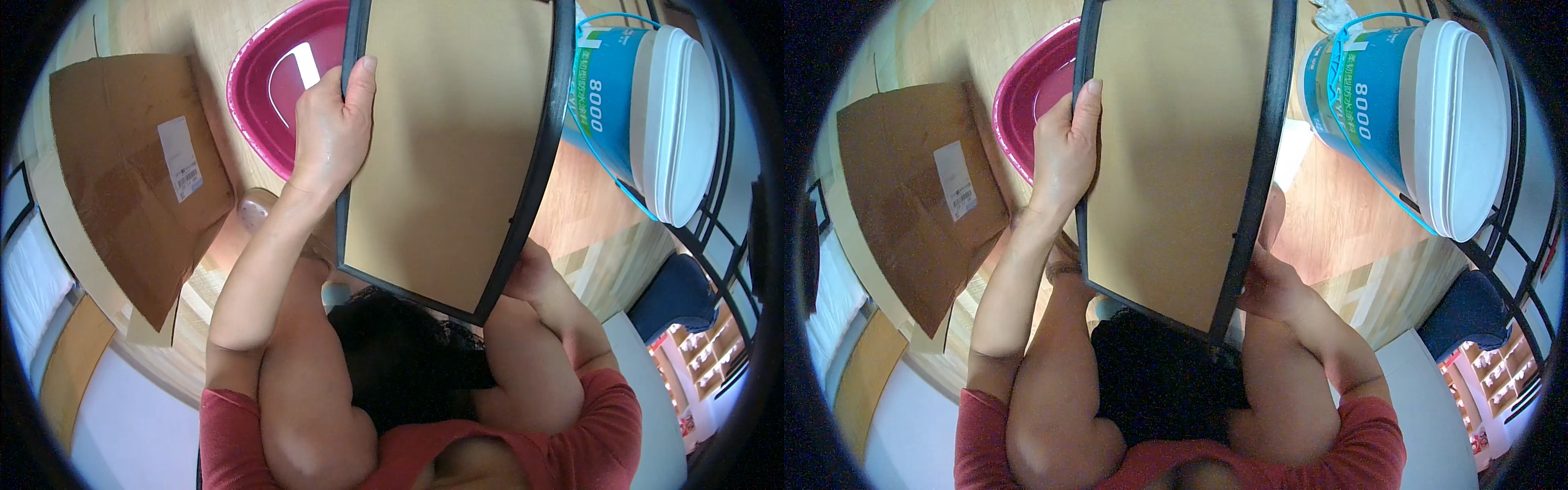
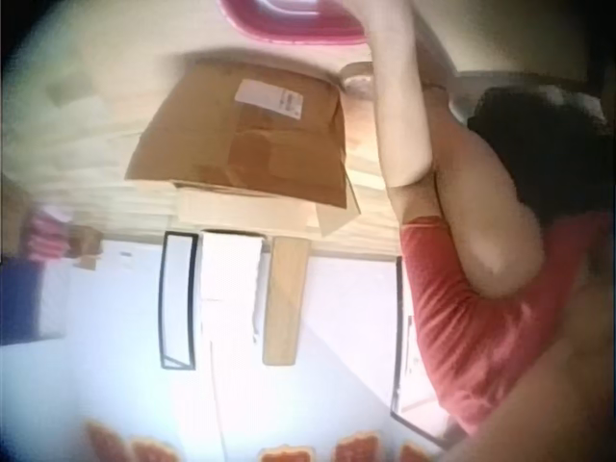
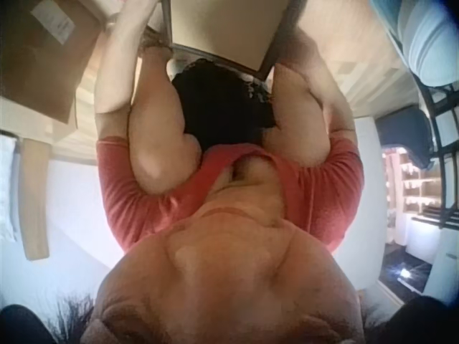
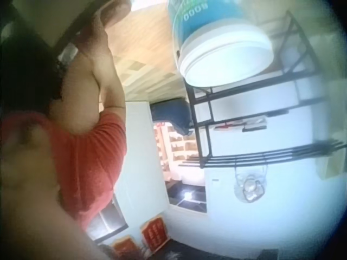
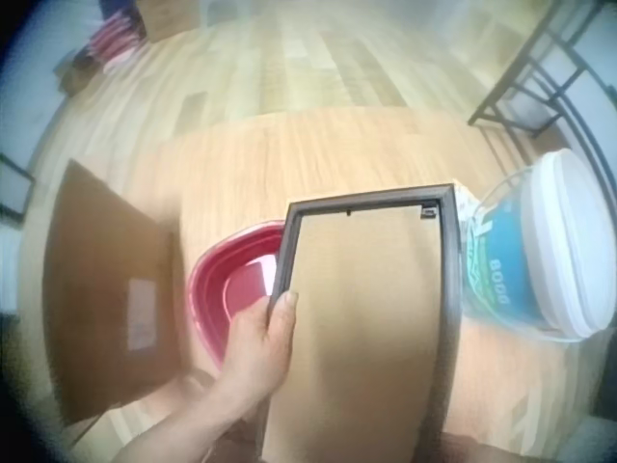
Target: The person cleans a picture frame by dipping a small piece of material into a basin of water, using a small scraper to remove residue from the frame edges, and wiping the glass and frame with a cloth.
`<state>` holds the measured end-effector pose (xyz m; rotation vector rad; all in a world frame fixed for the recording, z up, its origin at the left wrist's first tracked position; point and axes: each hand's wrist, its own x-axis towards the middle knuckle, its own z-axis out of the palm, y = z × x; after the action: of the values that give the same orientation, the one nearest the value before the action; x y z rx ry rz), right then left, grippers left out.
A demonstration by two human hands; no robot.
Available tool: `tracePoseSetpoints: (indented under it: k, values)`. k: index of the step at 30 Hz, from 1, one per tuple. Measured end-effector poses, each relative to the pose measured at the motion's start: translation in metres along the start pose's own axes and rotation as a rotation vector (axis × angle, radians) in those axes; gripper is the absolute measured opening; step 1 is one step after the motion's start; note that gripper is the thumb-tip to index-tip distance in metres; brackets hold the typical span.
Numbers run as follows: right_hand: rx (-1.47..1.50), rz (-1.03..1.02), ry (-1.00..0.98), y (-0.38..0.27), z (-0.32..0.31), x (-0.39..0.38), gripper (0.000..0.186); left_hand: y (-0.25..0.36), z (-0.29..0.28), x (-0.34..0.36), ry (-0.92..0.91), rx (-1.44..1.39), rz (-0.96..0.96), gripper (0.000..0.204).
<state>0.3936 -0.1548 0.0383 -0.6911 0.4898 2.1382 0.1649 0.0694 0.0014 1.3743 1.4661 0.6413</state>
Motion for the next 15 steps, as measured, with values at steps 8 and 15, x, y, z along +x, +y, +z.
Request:
tracePoseSetpoints:
  k: [8,15]
  values:
    - [-0.088,-0.52,-0.163,-0.04,0.052,0.018,0.055,0.0,0.018,-0.036,-0.23,-0.018,-0.026,0.041]
    - [-0.151,-0.676,-0.085,-0.063,0.015,0.044,0.053,0.021,0.039,-0.059,-0.405,0.027,0.111,0.027]
